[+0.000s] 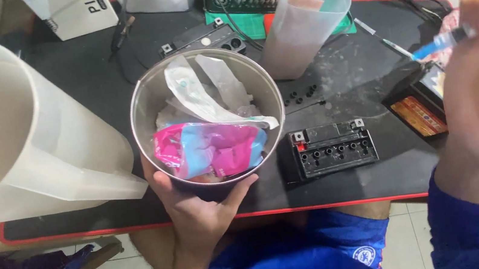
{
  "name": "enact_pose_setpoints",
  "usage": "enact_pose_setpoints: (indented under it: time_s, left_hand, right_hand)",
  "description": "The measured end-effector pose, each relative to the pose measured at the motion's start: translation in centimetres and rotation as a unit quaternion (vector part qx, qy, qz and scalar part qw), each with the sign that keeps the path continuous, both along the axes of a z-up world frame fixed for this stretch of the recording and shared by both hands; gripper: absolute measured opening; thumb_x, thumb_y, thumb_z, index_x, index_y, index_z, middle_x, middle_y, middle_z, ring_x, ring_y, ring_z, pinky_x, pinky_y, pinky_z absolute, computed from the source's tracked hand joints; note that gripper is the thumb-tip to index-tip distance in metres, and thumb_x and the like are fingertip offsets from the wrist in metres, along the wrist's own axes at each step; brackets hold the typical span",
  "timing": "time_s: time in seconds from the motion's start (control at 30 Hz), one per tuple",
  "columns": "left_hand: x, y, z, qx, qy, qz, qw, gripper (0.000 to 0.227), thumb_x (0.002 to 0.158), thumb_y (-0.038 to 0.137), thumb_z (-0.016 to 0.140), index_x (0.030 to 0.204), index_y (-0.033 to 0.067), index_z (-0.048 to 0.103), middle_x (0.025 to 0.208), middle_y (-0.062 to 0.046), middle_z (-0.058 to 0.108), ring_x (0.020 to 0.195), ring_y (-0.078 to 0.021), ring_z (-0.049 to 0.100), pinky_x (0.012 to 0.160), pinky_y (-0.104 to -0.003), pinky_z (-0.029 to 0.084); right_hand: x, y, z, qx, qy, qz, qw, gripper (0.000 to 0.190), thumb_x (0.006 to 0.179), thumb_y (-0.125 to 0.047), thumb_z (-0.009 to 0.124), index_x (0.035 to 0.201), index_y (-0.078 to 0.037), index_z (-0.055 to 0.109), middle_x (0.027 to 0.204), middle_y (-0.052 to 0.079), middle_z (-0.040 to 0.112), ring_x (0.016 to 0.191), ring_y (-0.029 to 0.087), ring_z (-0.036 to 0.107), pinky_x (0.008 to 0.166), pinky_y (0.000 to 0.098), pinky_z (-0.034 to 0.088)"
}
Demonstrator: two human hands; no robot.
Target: Using a syringe to fill the individual cells of a lead-acid battery with liquid electrolyte or distilled water.
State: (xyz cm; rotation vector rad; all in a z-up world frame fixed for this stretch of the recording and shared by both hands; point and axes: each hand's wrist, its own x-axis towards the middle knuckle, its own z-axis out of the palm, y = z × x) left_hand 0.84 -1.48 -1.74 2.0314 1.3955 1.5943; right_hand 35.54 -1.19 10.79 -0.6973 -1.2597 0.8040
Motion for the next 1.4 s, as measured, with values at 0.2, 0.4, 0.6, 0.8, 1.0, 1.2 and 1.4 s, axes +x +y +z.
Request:
enact_pose_setpoints:
  time_s: [0.2, 0.4, 0.6, 0.8, 1.0, 1.2, 1.4]
  left_hand:
    - [-0.1, 0.1, -0.1, -0.005, 0.028, 0.016, 0.999, 0.138, 0.067, 0.049, 0.101, 0.158, 0.0052, 0.006, 0.156, -0.033, 0.028, 0.149, -0.0501, 0.04, 0.127, -0.057, 0.041]
    - [0.5, 0.0, 0.4, -0.086, 0.004, 0.089, 0.992, 0.127, 0.049, 0.058, 0.097, 0.132, -0.0121, 0.031, 0.117, -0.021, 0.046, 0.11, -0.0366, 0.057, 0.097, -0.044, 0.05]
    - [0.1, -0.5, -2.6, -0.078, 0.046, 0.128, 0.988, 0.15, 0.042, 0.061, 0.102, 0.141, -0.0161, 0.02, 0.121, -0.021, 0.041, 0.11, -0.0375, 0.051, 0.098, -0.046, 0.047]
    - [0.0, -0.7, -2.3, -0.08, 0.041, 0.105, 0.99, 0.152, 0.047, 0.057, 0.103, 0.148, -0.0129, 0.013, 0.136, -0.025, 0.037, 0.128, -0.04, 0.047, 0.112, -0.046, 0.044]
    - [0.3, -0.5, -0.8, -0.106, 0.024, 0.106, 0.988, 0.142, 0.045, 0.055, 0.102, 0.141, -0.0124, 0.021, 0.127, -0.023, 0.042, 0.119, -0.039, 0.051, 0.104, -0.047, 0.044]
    - [0.0, -0.7, -2.1, -0.091, 0.061, 0.122, 0.986, 0.157, 0.047, 0.061, 0.102, 0.15, -0.0132, 0.01, 0.138, -0.028, 0.038, 0.132, -0.0439, 0.047, 0.116, -0.048, 0.042]
    - [-0.8, -1.5, -5.4, -0.082, 0.099, 0.126, 0.984, 0.172, 0.049, 0.062, 0.108, 0.157, -0.0048, -0.009, 0.152, -0.024, 0.025, 0.149, -0.04, 0.036, 0.129, -0.047, 0.036]
  right_hand:
    - [-4.4, -2.6, -1.1, 0.019, 0.086, 0.056, 0.995, 0.026, 0.114, -0.036, 0.061, 0.137, -0.024, 0.063, 0.095, -0.01, 0.042, 0.081, 0.009, 0.035, 0.075, 0.0256, 0.039]
    - [-10.7, -1.7, -1.8, -0.049, 0.095, 0.074, 0.991, 0.017, 0.113, -0.025, 0.047, 0.122, -0.012, 0.054, 0.08, 0.004, 0.037, 0.069, 0.017, 0.039, 0.064, 0.0328, 0.037]
    - [-11.2, -1.5, -2.5, -0.042, 0.091, 0.076, 0.992, 0.015, 0.111, -0.022, 0.046, 0.117, -0.01, 0.054, 0.08, 0.003, 0.04, 0.071, 0.017, 0.04, 0.066, 0.0324, 0.039]
    - [-11.5, -1.2, -3.2, -0.028, 0.049, 0.087, 0.995, 0.015, 0.111, -0.02, 0.045, 0.115, -0.008, 0.053, 0.078, 0.005, 0.043, 0.07, 0.018, 0.042, 0.067, 0.0329, 0.04]
    - [-11.7, -1.7, -3.9, -0.029, 0.023, 0.083, 0.996, 0.015, 0.109, -0.018, 0.043, 0.114, -0.008, 0.053, 0.082, 0.006, 0.045, 0.072, 0.02, 0.044, 0.07, 0.0343, 0.044]
    - [-12.2, -1.9, -4.3, -0.038, 0.011, 0.079, 0.996, 0.016, 0.108, -0.019, 0.044, 0.11, -0.007, 0.054, 0.08, 0.006, 0.046, 0.071, 0.021, 0.044, 0.07, 0.0342, 0.041]
    - [-12.4, -2.0, -4.5, -0.049, 0.036, 0.09, 0.994, 0.017, 0.108, -0.02, 0.047, 0.106, -0.004, 0.053, 0.077, 0.008, 0.046, 0.07, 0.022, 0.046, 0.069, 0.0342, 0.044]
